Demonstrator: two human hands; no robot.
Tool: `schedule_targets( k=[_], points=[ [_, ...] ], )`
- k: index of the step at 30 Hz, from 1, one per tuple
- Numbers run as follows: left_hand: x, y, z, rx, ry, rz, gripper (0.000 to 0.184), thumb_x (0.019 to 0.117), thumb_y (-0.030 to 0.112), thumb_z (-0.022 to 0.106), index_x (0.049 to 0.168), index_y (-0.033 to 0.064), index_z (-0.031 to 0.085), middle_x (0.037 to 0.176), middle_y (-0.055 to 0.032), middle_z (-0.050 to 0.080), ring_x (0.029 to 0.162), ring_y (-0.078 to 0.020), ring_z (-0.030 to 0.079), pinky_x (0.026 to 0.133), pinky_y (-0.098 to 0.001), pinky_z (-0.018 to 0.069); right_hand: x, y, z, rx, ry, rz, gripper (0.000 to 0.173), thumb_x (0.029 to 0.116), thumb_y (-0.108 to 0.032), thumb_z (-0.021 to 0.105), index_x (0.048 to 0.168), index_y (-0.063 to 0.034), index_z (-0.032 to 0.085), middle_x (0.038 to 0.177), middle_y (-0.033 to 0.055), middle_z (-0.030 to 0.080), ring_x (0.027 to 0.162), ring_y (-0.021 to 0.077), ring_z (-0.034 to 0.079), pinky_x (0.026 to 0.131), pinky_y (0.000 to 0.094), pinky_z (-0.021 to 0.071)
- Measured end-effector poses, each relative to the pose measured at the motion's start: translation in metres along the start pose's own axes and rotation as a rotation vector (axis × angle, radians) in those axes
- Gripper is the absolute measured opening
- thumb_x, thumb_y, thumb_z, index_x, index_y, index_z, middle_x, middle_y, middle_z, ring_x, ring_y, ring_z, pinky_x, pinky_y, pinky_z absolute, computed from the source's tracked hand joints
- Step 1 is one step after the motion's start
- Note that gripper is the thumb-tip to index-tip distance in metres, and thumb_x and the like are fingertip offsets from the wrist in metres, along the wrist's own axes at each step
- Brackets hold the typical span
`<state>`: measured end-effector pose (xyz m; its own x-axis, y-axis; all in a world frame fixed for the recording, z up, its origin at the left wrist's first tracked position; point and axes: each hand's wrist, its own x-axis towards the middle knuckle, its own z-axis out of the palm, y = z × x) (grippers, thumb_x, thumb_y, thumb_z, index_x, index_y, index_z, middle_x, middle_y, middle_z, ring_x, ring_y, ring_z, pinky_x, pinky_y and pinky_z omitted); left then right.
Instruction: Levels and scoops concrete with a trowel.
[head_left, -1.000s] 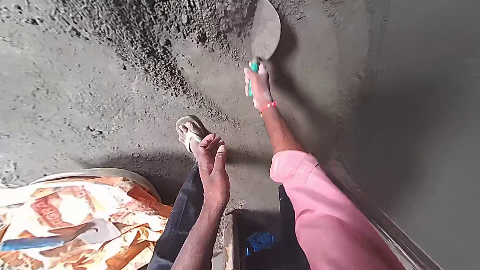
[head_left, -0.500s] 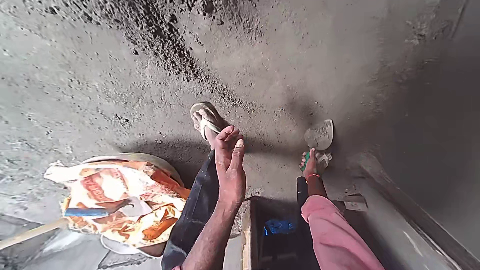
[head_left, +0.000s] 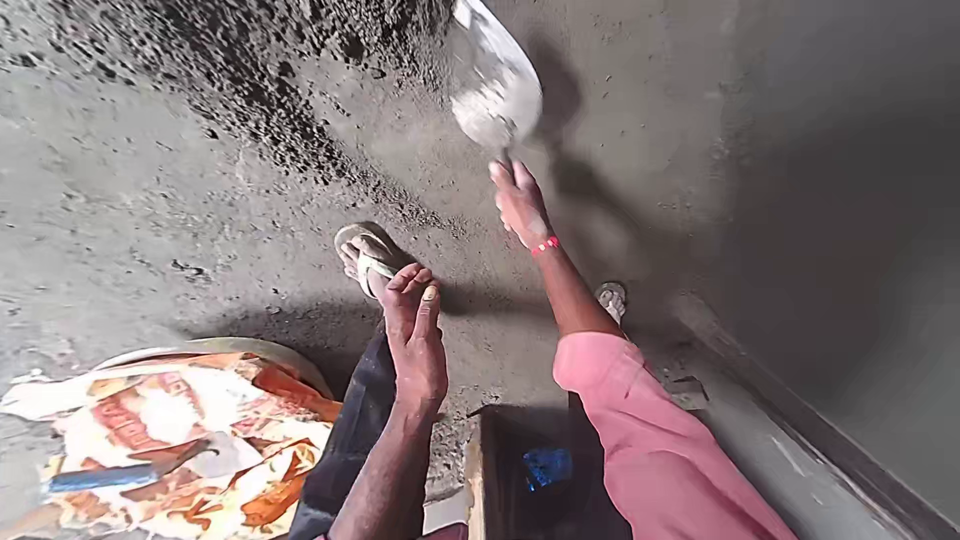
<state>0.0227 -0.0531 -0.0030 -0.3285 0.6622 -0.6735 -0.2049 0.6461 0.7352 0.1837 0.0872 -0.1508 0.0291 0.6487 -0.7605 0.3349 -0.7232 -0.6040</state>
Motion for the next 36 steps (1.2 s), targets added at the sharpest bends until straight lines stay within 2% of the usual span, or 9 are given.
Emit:
schedule_targets(
  k=[3,8,13,17,24,26,28,33,36],
  points=[
    [0.005,-0.003,0.003,-0.024,0.01,0.023,0.045,0.1025,0.014,0.048,0.142,-0.0052,0.04,0.137,-0.0169,0.056,0.125,-0.0241,0.058,0.104,-0.0392,0.051,-0.043,0.098,-0.075,0.191,0.151,0.212,0.046,0.1068,-0.055,0.044,0.136,-0.0214,0.056,0.07,-0.001,0.053,0.049,0.0122,0.048,0.044,0.0303,0.0462],
    [-0.003,-0.003,0.0,-0.031,0.014,-0.003,0.044,0.1039,0.015,0.047,0.142,-0.0056,0.04,0.138,-0.0181,0.056,0.127,-0.0268,0.058,0.107,-0.0411,0.0497,-0.111,0.278,-0.16,0.398,0.628,0.549,0.056,0.1092,-0.059,0.027,0.107,-0.0119,0.057,0.061,-0.0017,0.047,0.044,0.0127,0.046,0.041,0.0315,0.0448],
    [-0.003,-0.002,-0.001,-0.033,0.028,-0.01,0.043,0.1028,0.015,0.047,0.141,-0.0049,0.043,0.137,-0.0181,0.057,0.122,-0.0275,0.06,0.102,-0.0417,0.0529,-0.114,0.311,-0.162,0.512,0.707,0.627,0.055,0.11,-0.057,0.027,0.098,-0.013,0.058,0.059,-0.0023,0.046,0.042,0.0114,0.043,0.039,0.0281,0.0408],
    [-0.001,0.006,-0.002,-0.044,0.037,-0.042,0.047,0.1023,0.018,0.054,0.143,-0.0025,0.043,0.139,-0.0168,0.056,0.123,-0.0254,0.061,0.103,-0.0394,0.0542,-0.038,0.226,-0.142,0.445,0.585,0.487,0.056,0.1096,-0.059,0.024,0.104,-0.0136,0.056,0.059,-0.0029,0.044,0.042,0.0116,0.042,0.04,0.0296,0.0421],
    [0.017,0.025,-0.022,-0.147,0.126,-0.037,0.049,0.1008,0.02,0.055,0.143,-0.0018,0.043,0.14,-0.0168,0.055,0.126,-0.0255,0.059,0.102,-0.0392,0.0542,0.124,-0.027,-0.062,-0.236,0.247,0.206,0.057,0.1087,-0.054,0.03,0.124,-0.0064,0.056,0.072,0.0059,0.055,0.051,0.019,0.053,0.048,0.04,0.0514],
    [0.02,0.031,-0.029,-0.18,0.167,-0.046,0.049,0.1001,0.019,0.055,0.143,-0.002,0.044,0.14,-0.0169,0.056,0.127,-0.0252,0.059,0.103,-0.0387,0.0536,0.148,-0.093,-0.017,-0.326,0.156,0.166,0.048,0.1094,-0.047,0.033,0.119,-0.0052,0.055,0.07,0.0043,0.054,0.05,0.017,0.053,0.048,0.0374,0.0513],
    [0.026,0.037,-0.036,-0.211,0.2,-0.057,0.049,0.0997,0.019,0.056,0.143,-0.0021,0.044,0.14,-0.0167,0.056,0.127,-0.0244,0.059,0.103,-0.0385,0.0539,0.145,-0.149,0.025,-0.287,0.165,0.109,0.034,0.1094,-0.038,0.038,0.109,-0.0071,0.054,0.065,0.0008,0.051,0.048,0.0126,0.05,0.046,0.0309,0.0486],
    [0.064,0.05,-0.066,-0.238,0.36,-0.081,0.05,0.0995,0.02,0.058,0.143,-0.0016,0.046,0.139,-0.0166,0.057,0.124,-0.0208,0.06,0.102,-0.0353,0.0544,0.069,-0.225,0.059,-0.329,0.179,-0.112,0.041,0.1074,-0.038,0.051,0.138,-0.0115,0.045,0.077,0.0047,0.055,0.054,0.016,0.053,0.05,0.0357,0.0513],
    [0.082,0.05,-0.081,-0.195,0.425,-0.127,0.05,0.0997,0.025,0.059,0.142,0.0018,0.049,0.137,-0.0144,0.059,0.123,-0.0195,0.061,0.103,-0.0375,0.0536,0.024,-0.265,0.065,-0.353,0.21,-0.346,0.04,0.1056,-0.026,0.058,0.138,-0.0064,0.043,0.076,0.0061,0.057,0.052,0.0155,0.058,0.047,0.0337,0.0551]
  ],
)
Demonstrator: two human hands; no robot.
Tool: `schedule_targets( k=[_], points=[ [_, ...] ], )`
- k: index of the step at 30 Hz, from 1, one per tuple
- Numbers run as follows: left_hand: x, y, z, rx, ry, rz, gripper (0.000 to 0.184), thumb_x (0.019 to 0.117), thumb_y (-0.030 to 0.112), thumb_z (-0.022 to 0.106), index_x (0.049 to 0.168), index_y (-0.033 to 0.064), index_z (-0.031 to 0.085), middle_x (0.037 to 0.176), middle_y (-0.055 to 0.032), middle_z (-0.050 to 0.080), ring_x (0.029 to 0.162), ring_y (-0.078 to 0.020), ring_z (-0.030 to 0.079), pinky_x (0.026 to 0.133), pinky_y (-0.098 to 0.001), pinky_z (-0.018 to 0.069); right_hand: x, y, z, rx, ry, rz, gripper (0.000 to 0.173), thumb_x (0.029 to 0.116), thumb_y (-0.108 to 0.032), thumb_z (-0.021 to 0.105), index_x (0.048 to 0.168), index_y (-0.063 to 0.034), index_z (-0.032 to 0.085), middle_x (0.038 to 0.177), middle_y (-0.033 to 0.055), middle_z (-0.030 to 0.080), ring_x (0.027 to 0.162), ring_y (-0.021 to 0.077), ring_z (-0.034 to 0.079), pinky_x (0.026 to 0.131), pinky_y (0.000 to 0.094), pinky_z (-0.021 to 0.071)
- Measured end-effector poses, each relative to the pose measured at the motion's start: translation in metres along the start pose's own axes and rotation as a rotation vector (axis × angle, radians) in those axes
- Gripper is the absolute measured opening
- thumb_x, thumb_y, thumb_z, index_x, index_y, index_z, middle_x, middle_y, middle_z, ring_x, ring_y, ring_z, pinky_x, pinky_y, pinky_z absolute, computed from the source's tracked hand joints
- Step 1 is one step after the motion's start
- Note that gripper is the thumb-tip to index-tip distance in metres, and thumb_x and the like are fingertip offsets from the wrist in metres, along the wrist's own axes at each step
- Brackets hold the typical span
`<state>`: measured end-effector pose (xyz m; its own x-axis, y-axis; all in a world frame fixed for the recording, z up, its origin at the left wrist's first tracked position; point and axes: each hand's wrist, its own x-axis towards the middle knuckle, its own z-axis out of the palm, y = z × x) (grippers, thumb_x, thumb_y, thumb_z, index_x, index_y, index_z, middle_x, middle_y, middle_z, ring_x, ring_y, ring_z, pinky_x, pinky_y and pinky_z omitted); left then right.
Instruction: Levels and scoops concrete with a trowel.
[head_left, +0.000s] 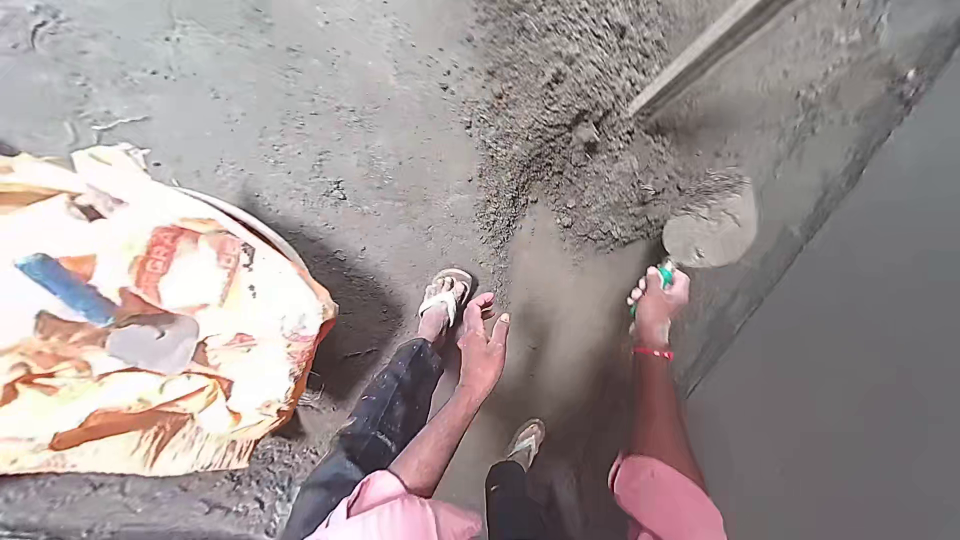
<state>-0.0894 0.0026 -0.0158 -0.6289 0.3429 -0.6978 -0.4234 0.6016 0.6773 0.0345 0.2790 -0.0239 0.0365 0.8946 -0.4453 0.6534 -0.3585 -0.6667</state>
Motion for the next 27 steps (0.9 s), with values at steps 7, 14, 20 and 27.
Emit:
schedule_targets(
  k=[7,14,20,27],
  points=[
    [0.024,0.008,-0.003,0.082,0.055,-0.05,0.051,0.0992,0.031,0.056,0.144,0.0066,0.049,0.138,-0.011,0.059,0.125,-0.0214,0.059,0.104,-0.0486,0.05,0.008,-0.108,0.018,0.361,0.208,-0.578,0.055,0.1003,-0.004,0.055,0.146,0.0052,0.024,0.094,0.0131,0.061,0.07,0.0233,0.067,0.065,0.0437,0.0631],
    [0.026,0.012,0.02,0.033,0.239,-0.064,0.053,0.1007,0.031,0.056,0.146,0.0043,0.047,0.139,-0.0133,0.059,0.124,-0.0196,0.061,0.104,-0.0415,0.0527,0.114,0.011,0.137,-0.48,-0.305,-0.058,0.053,0.1017,-0.034,0.06,0.14,0.0001,0.046,0.097,0.0165,0.069,0.077,0.0252,0.069,0.071,0.0474,0.0606],
    [-0.106,-0.017,0.094,0.169,0.17,-0.408,0.054,0.0992,0.034,0.058,0.147,0.0121,0.048,0.143,-0.0119,0.057,0.128,-0.0276,0.057,0.104,-0.0611,0.0458,0.106,-0.02,0.084,-0.226,-0.674,0.109,0.048,0.105,-0.043,0.054,0.143,-0.016,0.042,0.089,0.0015,0.059,0.062,0.0124,0.056,0.055,0.033,0.0519],
    [-0.218,-0.015,0.144,0.236,0.064,-0.514,0.051,0.0988,0.041,0.055,0.147,0.0239,0.049,0.143,-0.0001,0.057,0.126,-0.0171,0.057,0.105,-0.0566,0.0426,0.076,0.034,0.03,-0.551,-0.708,-0.31,0.041,0.0975,-0.024,0.057,0.13,0.0004,0.059,0.103,0.0185,0.068,0.08,0.0269,0.069,0.072,0.0499,0.0602]
  ],
)
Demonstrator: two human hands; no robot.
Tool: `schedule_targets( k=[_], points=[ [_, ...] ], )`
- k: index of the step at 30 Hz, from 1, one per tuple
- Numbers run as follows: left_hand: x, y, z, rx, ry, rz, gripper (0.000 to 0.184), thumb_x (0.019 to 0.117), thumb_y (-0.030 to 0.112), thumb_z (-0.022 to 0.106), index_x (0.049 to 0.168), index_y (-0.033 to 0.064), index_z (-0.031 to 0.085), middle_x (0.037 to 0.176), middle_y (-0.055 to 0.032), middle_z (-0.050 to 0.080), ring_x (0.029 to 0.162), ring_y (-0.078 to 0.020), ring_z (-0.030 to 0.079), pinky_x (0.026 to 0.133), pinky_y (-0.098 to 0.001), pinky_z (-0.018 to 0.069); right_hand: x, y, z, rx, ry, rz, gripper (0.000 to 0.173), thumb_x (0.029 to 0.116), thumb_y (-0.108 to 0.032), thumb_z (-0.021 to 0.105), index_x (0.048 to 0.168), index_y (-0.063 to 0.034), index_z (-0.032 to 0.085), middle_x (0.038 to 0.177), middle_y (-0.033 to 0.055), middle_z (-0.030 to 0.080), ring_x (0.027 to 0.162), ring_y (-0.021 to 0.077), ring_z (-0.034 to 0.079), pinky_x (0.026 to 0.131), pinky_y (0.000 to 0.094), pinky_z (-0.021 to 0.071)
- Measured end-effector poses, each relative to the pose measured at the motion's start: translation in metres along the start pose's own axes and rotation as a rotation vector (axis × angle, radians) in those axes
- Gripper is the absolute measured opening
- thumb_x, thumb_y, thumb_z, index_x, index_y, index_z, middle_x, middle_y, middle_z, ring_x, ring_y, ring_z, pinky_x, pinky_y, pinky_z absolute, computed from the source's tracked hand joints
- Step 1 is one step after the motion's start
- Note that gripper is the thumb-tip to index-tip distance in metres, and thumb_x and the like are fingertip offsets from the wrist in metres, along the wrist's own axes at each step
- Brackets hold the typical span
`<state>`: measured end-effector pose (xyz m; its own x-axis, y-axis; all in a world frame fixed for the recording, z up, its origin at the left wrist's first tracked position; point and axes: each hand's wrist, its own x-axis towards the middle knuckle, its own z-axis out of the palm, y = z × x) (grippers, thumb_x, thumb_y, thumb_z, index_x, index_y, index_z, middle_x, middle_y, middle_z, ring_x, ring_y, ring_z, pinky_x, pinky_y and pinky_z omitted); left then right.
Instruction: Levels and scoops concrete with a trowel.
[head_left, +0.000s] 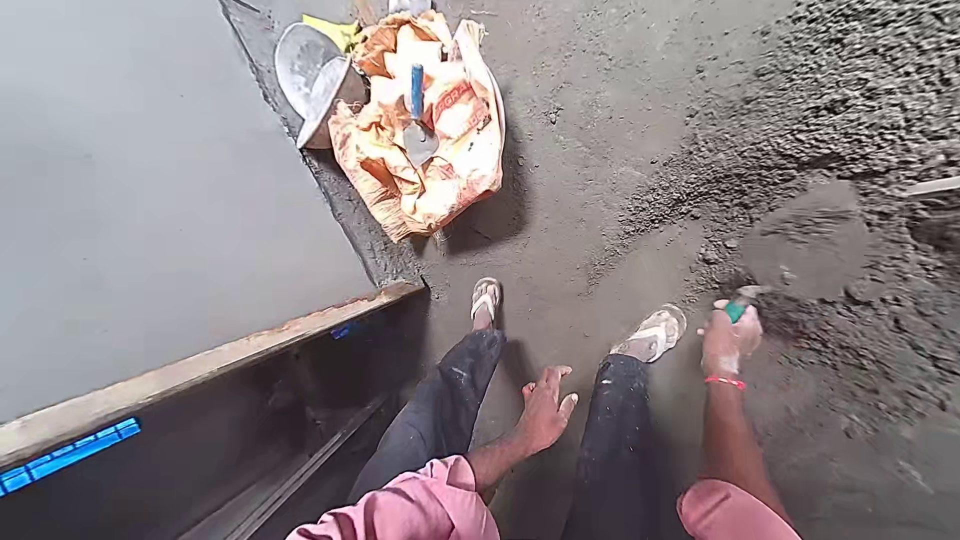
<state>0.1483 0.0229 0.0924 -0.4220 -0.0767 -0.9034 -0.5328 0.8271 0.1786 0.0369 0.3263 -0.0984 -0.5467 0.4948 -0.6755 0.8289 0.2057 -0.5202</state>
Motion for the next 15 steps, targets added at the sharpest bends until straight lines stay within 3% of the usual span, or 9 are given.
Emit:
schedule_targets(
  k=[1,3,5,8,11,13,15],
  points=[
    [-0.006,-0.008,0.004,-0.013,-0.005,-0.012,0.051,0.0991,0.041,0.055,0.146,0.024,0.049,0.142,0.0003,0.057,0.125,-0.0166,0.058,0.104,-0.056,0.0433,-0.014,0.001,0.008,-0.115,-0.043,-0.022,0.043,0.0974,-0.026,0.058,0.132,-0.0004,0.059,0.108,0.0221,0.069,0.094,0.0337,0.069,0.083,0.0568,0.0563],
    [-0.006,-0.029,0.012,-0.043,-0.02,-0.02,0.051,0.0993,0.042,0.055,0.146,0.0244,0.049,0.141,0.0008,0.058,0.123,-0.016,0.059,0.103,-0.0551,0.0451,-0.035,0.008,0.039,-0.297,-0.122,-0.044,0.053,0.1016,-0.042,0.055,0.138,-0.0037,0.054,0.114,0.0243,0.069,0.105,0.0409,0.068,0.089,0.0635,0.0536],
    [-0.005,-0.058,0.02,-0.076,-0.042,-0.029,0.051,0.0994,0.042,0.055,0.147,0.0249,0.049,0.14,0.0014,0.059,0.122,-0.0156,0.059,0.103,-0.0552,0.0455,-0.061,0.033,0.082,-0.478,-0.224,-0.048,0.062,0.1044,-0.055,0.045,0.144,-0.0069,0.052,0.125,0.0248,0.065,0.116,0.0423,0.065,0.096,0.0641,0.052],
    [0.003,-0.111,0.029,-0.157,-0.032,-0.067,0.051,0.0998,0.041,0.055,0.147,0.0241,0.049,0.139,0.001,0.06,0.121,-0.0145,0.06,0.104,-0.0541,0.045,-0.117,0.081,0.14,-0.772,-0.456,-0.072,0.06,0.104,-0.052,0.043,0.142,-0.0077,0.053,0.114,0.027,0.07,0.108,0.0462,0.068,0.091,0.0683,0.0525],
    [0.023,-0.174,0.019,-0.232,0.053,-0.089,0.05,0.0998,0.04,0.055,0.146,0.0213,0.05,0.139,-0.0003,0.06,0.122,-0.016,0.06,0.103,-0.0557,0.0459,-0.181,0.131,0.208,-0.963,-0.787,-0.002,0.055,0.1041,-0.048,0.043,0.141,-0.0082,0.053,0.113,0.024,0.07,0.105,0.043,0.07,0.086,0.0645,0.0559],
    [0.02,-0.214,0.015,-0.221,0.092,-0.122,0.05,0.0996,0.039,0.055,0.146,0.0204,0.05,0.141,0.0001,0.059,0.126,-0.0167,0.058,0.104,-0.0555,0.0454,-0.238,0.18,0.237,-1.066,-0.938,0.056,0.057,0.1035,-0.054,0.043,0.143,-0.0134,0.052,0.111,0.0196,0.072,0.104,0.0398,0.071,0.084,0.0612,0.0574],
    [0.032,-0.253,0.008,-0.212,0.143,-0.149,0.05,0.0991,0.038,0.054,0.146,0.0195,0.05,0.143,0.0001,0.057,0.127,-0.0169,0.057,0.103,-0.0554,0.0452,-0.273,0.216,0.274,-1.112,-0.979,0.068,0.062,0.1028,-0.062,0.041,0.141,-0.0151,0.053,0.108,0.0184,0.073,0.102,0.0395,0.072,0.083,0.0607,0.0579]
  ],
)
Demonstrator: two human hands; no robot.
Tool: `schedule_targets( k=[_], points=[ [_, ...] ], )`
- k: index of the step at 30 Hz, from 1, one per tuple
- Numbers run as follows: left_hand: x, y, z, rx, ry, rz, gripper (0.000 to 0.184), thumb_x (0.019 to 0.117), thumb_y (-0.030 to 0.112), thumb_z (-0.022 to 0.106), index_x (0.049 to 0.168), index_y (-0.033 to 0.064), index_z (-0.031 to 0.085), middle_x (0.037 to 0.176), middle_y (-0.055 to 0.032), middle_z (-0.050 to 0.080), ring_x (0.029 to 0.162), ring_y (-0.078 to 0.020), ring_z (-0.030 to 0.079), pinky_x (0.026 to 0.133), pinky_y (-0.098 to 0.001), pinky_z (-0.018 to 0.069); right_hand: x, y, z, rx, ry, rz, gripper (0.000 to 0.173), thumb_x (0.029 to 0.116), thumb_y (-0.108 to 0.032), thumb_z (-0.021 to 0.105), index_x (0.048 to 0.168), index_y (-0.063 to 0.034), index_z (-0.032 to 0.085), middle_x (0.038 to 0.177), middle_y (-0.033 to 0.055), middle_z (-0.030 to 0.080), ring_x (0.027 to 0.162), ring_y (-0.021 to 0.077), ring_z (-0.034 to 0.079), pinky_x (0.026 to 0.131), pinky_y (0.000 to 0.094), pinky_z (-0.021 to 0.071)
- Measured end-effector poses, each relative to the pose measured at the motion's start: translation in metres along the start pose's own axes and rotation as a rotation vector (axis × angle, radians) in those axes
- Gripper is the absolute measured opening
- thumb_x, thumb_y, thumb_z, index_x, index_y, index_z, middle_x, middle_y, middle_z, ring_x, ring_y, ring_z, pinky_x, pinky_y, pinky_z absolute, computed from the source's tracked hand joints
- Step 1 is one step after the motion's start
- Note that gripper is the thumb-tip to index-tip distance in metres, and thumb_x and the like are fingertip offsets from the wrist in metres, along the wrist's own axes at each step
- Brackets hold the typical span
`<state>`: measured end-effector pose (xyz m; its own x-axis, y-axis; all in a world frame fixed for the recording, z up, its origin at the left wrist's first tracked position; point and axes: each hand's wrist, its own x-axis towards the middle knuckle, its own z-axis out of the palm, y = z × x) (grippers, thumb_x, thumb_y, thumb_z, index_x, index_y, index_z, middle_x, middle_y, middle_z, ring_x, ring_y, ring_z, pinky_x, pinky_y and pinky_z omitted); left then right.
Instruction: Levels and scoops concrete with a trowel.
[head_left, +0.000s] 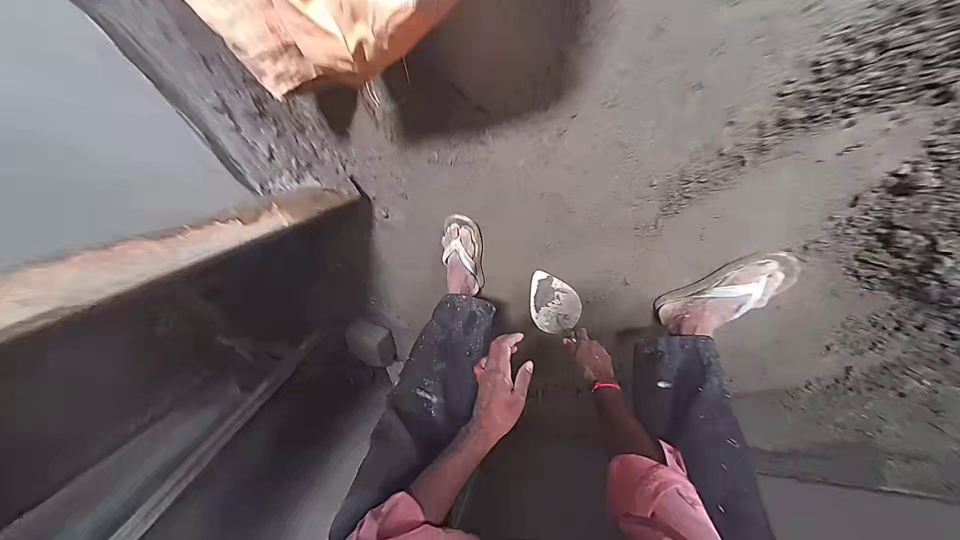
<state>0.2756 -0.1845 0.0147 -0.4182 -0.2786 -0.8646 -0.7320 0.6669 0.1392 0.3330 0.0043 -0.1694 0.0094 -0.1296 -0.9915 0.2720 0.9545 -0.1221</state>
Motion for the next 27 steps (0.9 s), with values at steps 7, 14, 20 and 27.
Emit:
schedule_targets(
  k=[7,14,20,27],
  points=[
    [0.021,0.002,0.0,-0.284,0.044,0.047,0.05,0.1007,0.038,0.051,0.146,0.0155,0.049,0.142,0.0013,0.058,0.127,-0.0136,0.057,0.106,-0.0535,0.045,0.019,-0.025,-0.056,0.017,0.288,0.036,0.058,0.1059,-0.058,0.034,0.134,-0.0116,0.055,0.099,0.0152,0.073,0.096,0.0361,0.073,0.079,0.0565,0.0587],
    [0.031,0.0,0.002,-0.3,0.158,0.059,0.052,0.0997,0.042,0.051,0.146,0.0177,0.05,0.142,0.0005,0.058,0.126,-0.0166,0.058,0.104,-0.0559,0.0465,0.022,0.046,-0.333,0.672,0.741,-0.097,0.059,0.1087,-0.054,0.029,0.119,-0.004,0.06,0.083,0.0115,0.064,0.065,0.0236,0.063,0.06,0.0458,0.0572],
    [0.021,0.008,0.023,-0.286,0.048,0.045,0.052,0.1012,0.042,0.05,0.147,0.0183,0.049,0.144,0.0017,0.058,0.128,-0.0146,0.057,0.106,-0.0517,0.0471,-0.023,0.077,-0.417,0.655,0.91,-0.08,0.055,0.1084,-0.055,0.031,0.125,-0.0073,0.053,0.076,0.006,0.058,0.053,0.0198,0.056,0.05,0.043,0.0547],
    [0.021,0.004,0.024,-0.242,0.057,0.055,0.051,0.1006,0.038,0.052,0.146,0.0161,0.049,0.142,0.0009,0.058,0.128,-0.0149,0.056,0.106,-0.0561,0.0428,-0.007,0.043,-0.053,0.094,0.301,-0.089,0.056,0.1059,-0.052,0.042,0.136,-0.0064,0.055,0.105,0.0188,0.072,0.098,0.037,0.072,0.084,0.058,0.0586]
  ],
)
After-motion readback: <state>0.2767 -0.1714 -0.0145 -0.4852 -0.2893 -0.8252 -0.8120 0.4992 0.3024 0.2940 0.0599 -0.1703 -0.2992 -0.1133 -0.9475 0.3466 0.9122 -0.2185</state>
